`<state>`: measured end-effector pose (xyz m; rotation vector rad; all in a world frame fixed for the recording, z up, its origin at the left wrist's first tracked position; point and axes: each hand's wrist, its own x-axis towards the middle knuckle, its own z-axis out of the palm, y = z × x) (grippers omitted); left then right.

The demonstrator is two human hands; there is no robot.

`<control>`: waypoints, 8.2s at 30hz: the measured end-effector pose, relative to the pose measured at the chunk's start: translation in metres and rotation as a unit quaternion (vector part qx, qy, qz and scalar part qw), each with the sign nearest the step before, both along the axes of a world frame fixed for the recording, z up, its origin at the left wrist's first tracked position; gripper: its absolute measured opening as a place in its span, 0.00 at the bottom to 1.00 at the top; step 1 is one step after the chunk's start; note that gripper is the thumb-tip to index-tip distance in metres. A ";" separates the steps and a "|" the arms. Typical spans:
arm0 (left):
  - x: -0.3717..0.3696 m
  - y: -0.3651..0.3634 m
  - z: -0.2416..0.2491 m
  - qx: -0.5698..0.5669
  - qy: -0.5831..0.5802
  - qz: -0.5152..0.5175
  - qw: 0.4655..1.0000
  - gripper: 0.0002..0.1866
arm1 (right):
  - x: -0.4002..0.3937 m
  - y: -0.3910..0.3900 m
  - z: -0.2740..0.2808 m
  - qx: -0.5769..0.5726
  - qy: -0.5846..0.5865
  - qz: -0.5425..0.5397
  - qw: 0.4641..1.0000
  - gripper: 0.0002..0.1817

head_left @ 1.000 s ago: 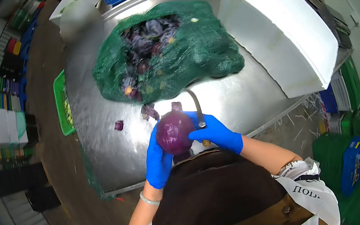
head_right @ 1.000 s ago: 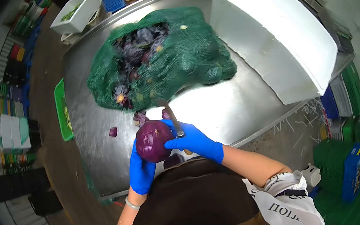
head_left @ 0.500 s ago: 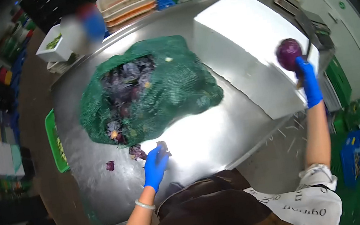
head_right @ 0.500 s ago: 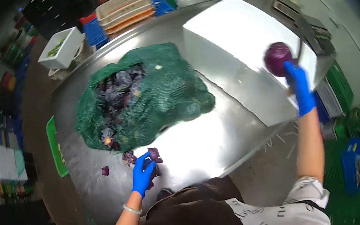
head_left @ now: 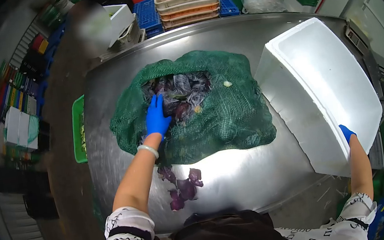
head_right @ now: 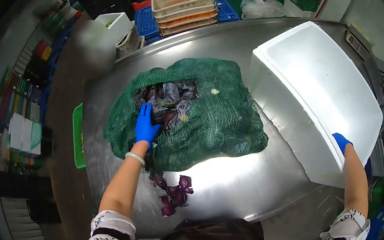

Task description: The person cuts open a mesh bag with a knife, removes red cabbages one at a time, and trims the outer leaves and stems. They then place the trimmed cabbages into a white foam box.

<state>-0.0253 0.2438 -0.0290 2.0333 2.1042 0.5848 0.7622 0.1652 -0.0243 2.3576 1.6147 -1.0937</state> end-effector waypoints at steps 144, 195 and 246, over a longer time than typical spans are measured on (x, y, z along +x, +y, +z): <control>0.054 -0.383 0.094 -0.214 -0.836 0.025 0.505 0.47 | -0.518 -0.225 0.122 0.289 0.403 0.327 0.804 0.21; 0.068 -0.381 0.102 -0.294 -0.645 -0.068 0.702 0.46 | -0.514 -0.219 0.094 0.235 0.376 0.270 0.855 0.18; 0.057 -0.399 0.105 -0.295 -0.787 0.119 0.528 0.31 | -0.509 -0.242 0.120 0.306 0.162 0.509 0.788 0.34</control>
